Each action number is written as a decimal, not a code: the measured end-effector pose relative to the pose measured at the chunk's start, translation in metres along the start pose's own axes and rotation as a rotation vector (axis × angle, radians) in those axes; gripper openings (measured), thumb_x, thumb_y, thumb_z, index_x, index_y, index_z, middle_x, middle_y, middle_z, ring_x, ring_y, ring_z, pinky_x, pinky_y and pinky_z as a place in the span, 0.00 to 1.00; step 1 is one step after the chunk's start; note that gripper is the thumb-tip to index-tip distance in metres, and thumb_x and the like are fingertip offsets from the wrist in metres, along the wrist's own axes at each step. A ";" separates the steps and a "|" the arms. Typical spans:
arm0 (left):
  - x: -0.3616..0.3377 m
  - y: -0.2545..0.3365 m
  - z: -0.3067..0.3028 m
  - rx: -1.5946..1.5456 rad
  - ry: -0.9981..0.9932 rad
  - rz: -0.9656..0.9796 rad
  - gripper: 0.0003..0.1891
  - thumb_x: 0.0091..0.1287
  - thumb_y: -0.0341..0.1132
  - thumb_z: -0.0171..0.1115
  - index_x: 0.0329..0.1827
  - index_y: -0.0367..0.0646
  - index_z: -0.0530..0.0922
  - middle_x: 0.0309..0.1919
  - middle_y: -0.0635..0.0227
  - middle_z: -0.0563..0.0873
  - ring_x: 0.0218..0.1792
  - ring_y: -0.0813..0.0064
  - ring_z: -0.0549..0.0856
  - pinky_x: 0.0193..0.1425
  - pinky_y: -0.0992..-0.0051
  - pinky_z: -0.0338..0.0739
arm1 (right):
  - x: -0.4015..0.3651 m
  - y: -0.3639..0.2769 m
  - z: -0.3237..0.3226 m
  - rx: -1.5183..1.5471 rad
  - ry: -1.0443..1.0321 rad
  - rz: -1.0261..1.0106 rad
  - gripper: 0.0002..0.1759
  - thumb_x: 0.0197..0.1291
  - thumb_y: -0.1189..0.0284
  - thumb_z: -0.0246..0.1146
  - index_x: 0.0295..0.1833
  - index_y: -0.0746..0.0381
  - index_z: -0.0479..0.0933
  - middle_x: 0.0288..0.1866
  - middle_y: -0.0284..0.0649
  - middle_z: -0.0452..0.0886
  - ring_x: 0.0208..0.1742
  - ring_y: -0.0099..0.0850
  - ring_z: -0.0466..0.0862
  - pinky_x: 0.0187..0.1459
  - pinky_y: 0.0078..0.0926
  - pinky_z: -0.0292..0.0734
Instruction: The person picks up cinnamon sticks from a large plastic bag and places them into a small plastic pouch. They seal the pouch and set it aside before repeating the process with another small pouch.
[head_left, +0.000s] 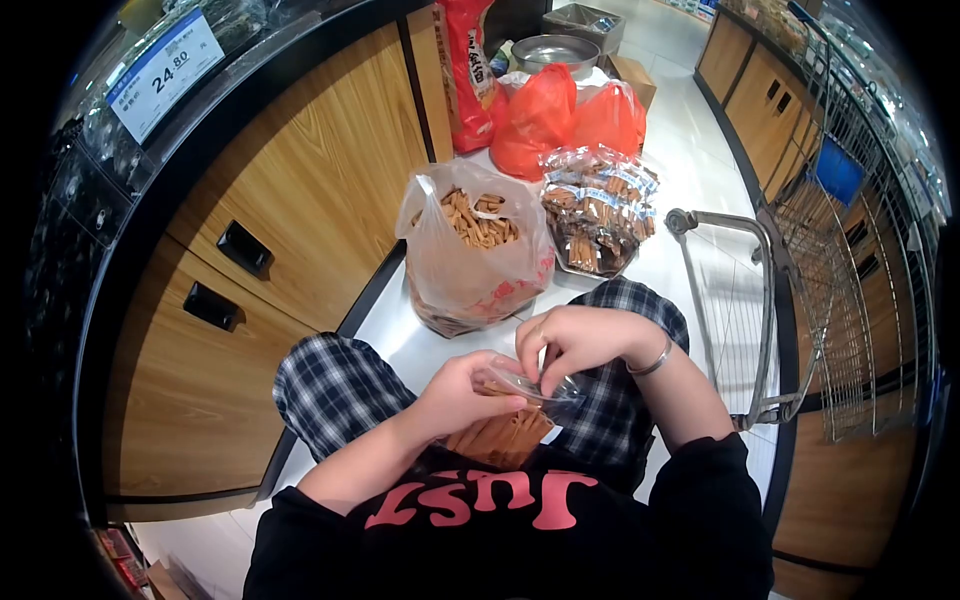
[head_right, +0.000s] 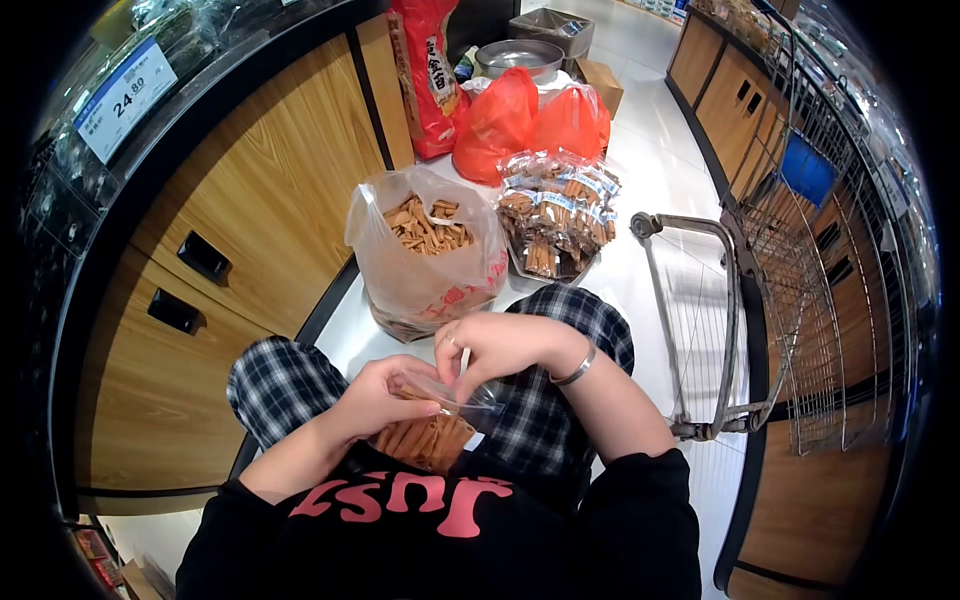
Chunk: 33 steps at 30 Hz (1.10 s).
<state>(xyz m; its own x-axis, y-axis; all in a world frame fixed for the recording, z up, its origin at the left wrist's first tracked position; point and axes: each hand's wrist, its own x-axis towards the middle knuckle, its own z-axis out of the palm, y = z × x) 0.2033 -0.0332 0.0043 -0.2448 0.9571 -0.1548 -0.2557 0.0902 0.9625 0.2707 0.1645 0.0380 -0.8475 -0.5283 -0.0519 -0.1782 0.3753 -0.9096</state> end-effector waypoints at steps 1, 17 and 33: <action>-0.002 0.002 -0.002 0.023 0.010 -0.020 0.18 0.52 0.25 0.63 0.45 0.34 0.70 0.38 0.62 0.80 0.41 0.77 0.79 0.46 0.78 0.73 | -0.003 0.001 -0.004 -0.026 0.038 -0.059 0.05 0.44 0.78 0.64 0.30 0.64 0.76 0.30 0.33 0.74 0.33 0.23 0.75 0.34 0.18 0.70; -0.027 0.003 -0.008 0.021 0.299 0.229 0.16 0.52 0.23 0.62 0.44 0.36 0.70 0.41 0.66 0.77 0.45 0.76 0.77 0.52 0.74 0.70 | 0.005 -0.039 0.029 -0.085 0.419 0.004 0.14 0.50 0.68 0.61 0.42 0.61 0.72 0.32 0.37 0.76 0.32 0.27 0.78 0.32 0.22 0.75; -0.017 -0.045 0.002 -0.185 0.147 -0.035 0.20 0.56 0.24 0.59 0.51 0.30 0.67 0.46 0.56 0.77 0.49 0.72 0.76 0.55 0.74 0.70 | -0.003 0.000 0.035 -0.330 -0.059 0.218 0.13 0.45 0.64 0.64 0.26 0.64 0.79 0.25 0.40 0.76 0.29 0.35 0.77 0.32 0.26 0.72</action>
<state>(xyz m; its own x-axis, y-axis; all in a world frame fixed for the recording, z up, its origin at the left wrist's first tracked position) 0.2206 -0.0526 -0.0361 -0.3629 0.9026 -0.2314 -0.4300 0.0581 0.9010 0.2906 0.1397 0.0241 -0.8545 -0.4487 -0.2616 -0.1566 0.7027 -0.6940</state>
